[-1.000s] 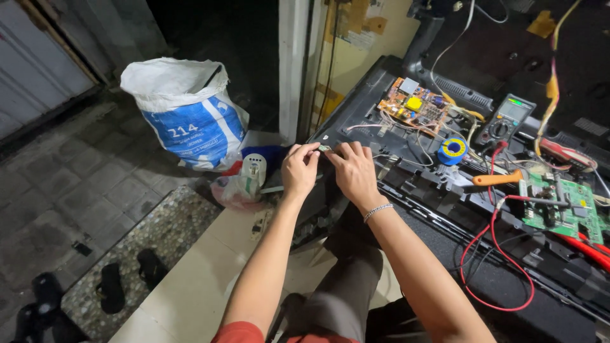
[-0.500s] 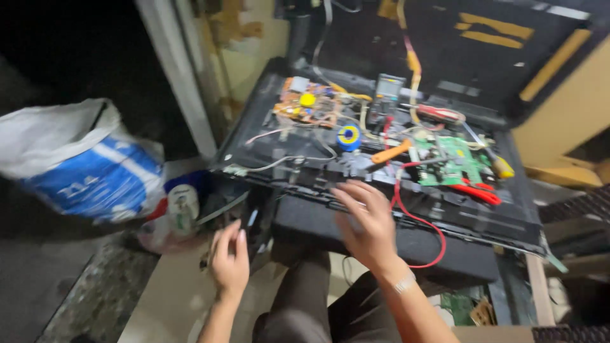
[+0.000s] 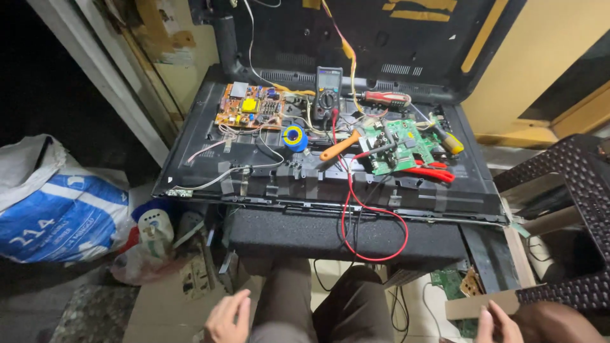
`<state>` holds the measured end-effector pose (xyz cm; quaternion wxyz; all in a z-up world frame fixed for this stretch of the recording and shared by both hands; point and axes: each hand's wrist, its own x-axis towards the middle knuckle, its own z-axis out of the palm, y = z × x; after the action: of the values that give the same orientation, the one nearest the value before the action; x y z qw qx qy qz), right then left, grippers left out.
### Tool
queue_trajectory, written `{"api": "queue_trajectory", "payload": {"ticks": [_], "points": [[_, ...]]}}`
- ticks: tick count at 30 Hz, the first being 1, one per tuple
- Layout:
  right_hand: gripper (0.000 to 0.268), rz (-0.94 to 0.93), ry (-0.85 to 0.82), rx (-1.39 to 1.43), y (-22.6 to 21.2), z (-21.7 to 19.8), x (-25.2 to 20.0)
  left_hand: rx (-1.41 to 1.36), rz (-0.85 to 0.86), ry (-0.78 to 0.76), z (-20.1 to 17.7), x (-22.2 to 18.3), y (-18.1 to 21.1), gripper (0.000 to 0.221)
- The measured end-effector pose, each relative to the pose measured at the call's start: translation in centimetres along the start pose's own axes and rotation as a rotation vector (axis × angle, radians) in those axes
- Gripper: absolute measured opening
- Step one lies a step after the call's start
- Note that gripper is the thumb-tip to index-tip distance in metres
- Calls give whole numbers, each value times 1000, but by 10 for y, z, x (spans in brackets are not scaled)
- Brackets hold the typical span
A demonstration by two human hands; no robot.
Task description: The person repairs the mainboard of an opened television placed on a bench. They handle a green circuit board, use a multimeter with red probes to test points, then pick up a soldering iron and solder components on the board while holding the board steady with the other hand.
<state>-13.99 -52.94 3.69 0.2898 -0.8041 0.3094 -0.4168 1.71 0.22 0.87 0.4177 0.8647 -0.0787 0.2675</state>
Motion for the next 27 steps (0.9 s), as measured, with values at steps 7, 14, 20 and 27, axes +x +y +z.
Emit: {"api": "queue_trajectory", "payload": {"ticks": [7,14,20,27], "points": [[18,-24,1,-19,-107,12,19,89,-12,-10,-37,48,32,14],[16,-378,48,-27,-194,73,59,-27,290,-85,-11,70,85,18],[19,-390,-2,-101,-201,83,67,192,419,-1,19,95,102,56],[12,-458,-30,-165,-183,92,64,303,360,-132,24,101,96,82]]}}
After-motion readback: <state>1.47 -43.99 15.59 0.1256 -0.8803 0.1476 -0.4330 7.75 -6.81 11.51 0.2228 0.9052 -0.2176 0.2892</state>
